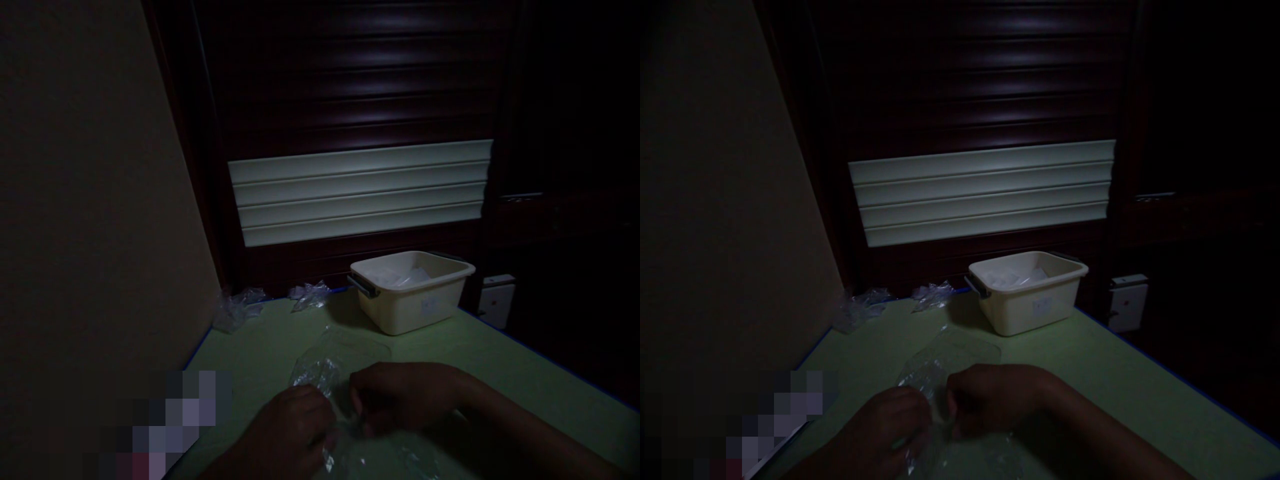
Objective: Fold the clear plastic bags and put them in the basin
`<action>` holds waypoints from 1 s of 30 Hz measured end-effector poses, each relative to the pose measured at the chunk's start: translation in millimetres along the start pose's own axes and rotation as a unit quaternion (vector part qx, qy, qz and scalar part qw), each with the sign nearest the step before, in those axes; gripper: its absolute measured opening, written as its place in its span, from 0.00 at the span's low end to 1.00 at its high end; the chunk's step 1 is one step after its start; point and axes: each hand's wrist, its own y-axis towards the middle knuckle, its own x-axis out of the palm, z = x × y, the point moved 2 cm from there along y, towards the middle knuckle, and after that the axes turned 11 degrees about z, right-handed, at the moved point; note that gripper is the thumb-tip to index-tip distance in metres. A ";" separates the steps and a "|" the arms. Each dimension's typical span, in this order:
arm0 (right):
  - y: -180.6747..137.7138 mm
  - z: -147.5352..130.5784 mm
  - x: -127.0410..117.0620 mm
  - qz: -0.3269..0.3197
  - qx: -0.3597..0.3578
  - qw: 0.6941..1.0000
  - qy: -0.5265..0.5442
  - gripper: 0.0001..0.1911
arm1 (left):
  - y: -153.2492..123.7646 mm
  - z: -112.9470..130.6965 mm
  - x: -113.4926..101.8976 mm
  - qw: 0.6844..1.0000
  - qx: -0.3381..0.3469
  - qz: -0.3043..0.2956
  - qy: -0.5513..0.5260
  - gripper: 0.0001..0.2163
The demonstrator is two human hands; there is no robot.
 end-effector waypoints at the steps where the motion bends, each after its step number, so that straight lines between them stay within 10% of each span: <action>1: 0.4 1.2 0.4 0.002 0.003 1.000 0.005 0.14 | 0.2 -0.2 0.3 1.000 0.007 0.004 -0.002 0.05; 5: 2.5 1.7 2.2 0.029 0.002 0.999 -0.030 0.28 | 0.5 0.1 0.3 1.000 0.016 0.018 -0.014 0.06; 12: 4.5 -7.7 5.4 0.036 -0.024 0.997 -0.069 0.06 | 0.3 5.1 -2.9 0.998 0.008 0.066 -0.021 0.08; 30: 8.1 -4.3 13.1 0.148 0.048 0.979 -0.129 0.12 | 2.3 8.3 -7.4 0.994 0.077 0.067 0.050 0.08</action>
